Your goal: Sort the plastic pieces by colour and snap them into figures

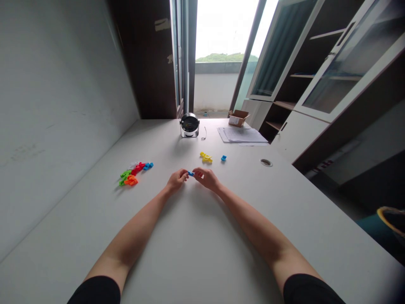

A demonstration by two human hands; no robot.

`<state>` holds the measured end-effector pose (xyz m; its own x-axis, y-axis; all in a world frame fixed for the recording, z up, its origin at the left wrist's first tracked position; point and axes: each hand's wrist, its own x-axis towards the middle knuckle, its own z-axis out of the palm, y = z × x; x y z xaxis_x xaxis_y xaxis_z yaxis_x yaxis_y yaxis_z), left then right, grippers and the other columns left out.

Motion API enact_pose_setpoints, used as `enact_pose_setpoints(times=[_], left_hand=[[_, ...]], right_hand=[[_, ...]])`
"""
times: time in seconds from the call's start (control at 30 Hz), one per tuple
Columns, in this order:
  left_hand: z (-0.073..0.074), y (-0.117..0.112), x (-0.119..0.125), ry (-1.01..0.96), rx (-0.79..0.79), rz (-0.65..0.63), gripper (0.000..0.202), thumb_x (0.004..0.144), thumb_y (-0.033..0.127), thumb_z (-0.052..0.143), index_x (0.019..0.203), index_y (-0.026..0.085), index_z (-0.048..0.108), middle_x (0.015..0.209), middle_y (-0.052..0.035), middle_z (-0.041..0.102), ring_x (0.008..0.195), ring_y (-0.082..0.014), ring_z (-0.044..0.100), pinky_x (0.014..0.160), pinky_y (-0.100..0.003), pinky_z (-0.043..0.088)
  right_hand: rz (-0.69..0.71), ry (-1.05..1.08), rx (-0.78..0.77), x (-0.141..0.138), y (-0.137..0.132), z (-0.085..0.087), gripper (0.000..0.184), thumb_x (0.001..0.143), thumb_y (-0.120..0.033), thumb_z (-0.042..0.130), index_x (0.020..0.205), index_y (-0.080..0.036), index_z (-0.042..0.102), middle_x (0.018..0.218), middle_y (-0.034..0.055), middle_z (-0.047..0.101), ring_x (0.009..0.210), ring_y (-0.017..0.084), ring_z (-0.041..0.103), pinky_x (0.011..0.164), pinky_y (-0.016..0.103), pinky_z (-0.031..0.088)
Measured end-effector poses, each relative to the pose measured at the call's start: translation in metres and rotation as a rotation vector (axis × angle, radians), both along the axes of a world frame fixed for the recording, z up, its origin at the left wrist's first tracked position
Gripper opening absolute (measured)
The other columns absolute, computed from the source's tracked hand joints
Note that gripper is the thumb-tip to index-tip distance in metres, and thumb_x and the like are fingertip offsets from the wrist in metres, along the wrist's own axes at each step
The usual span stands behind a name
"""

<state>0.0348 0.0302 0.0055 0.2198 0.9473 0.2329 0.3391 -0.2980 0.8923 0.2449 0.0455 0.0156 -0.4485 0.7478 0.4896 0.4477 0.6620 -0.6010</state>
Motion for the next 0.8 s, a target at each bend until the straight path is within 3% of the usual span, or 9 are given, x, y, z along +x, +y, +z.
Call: enact_pose_setpoints(times=[0.4,0.6,0.8], left_hand=[[-0.0044,0.0019,-0.0018,0.045,0.018,-0.008,0.022,0.089,0.034,0.054,0.097,0.017,0.066,0.083,-0.0035,0.069,0.071,-0.0138,0.063,0.068,-0.024,0.05],[-0.0037,0.0005,-0.0002,0.065,0.042,0.034,0.025,0.088,0.031,0.056,0.107,0.019,0.064,0.086,-0.0027,0.069,0.071,-0.0134,0.063,0.066,-0.024,0.049],[0.0003,-0.0034,0.0012,0.125,0.063,0.028,0.021,0.088,0.031,0.057,0.104,0.02,0.064,0.087,-0.0026,0.069,0.07,-0.0133,0.062,0.065,-0.023,0.047]], right_hand=[[0.002,0.019,0.023,-0.0011,0.003,-0.0036,0.007,0.089,-0.019,0.059,0.093,-0.02,0.063,0.084,0.0011,0.066,0.07,0.013,0.059,0.066,0.022,0.046],[0.028,-0.006,0.038,0.0001,0.0027,-0.004,0.009,0.088,-0.017,0.057,0.093,-0.021,0.063,0.089,0.0018,0.064,0.068,0.012,0.057,0.065,0.022,0.044],[0.04,-0.049,0.06,0.0017,0.0018,-0.002,0.009,0.088,-0.014,0.056,0.091,-0.02,0.063,0.089,0.0022,0.063,0.072,0.012,0.057,0.068,0.022,0.043]])
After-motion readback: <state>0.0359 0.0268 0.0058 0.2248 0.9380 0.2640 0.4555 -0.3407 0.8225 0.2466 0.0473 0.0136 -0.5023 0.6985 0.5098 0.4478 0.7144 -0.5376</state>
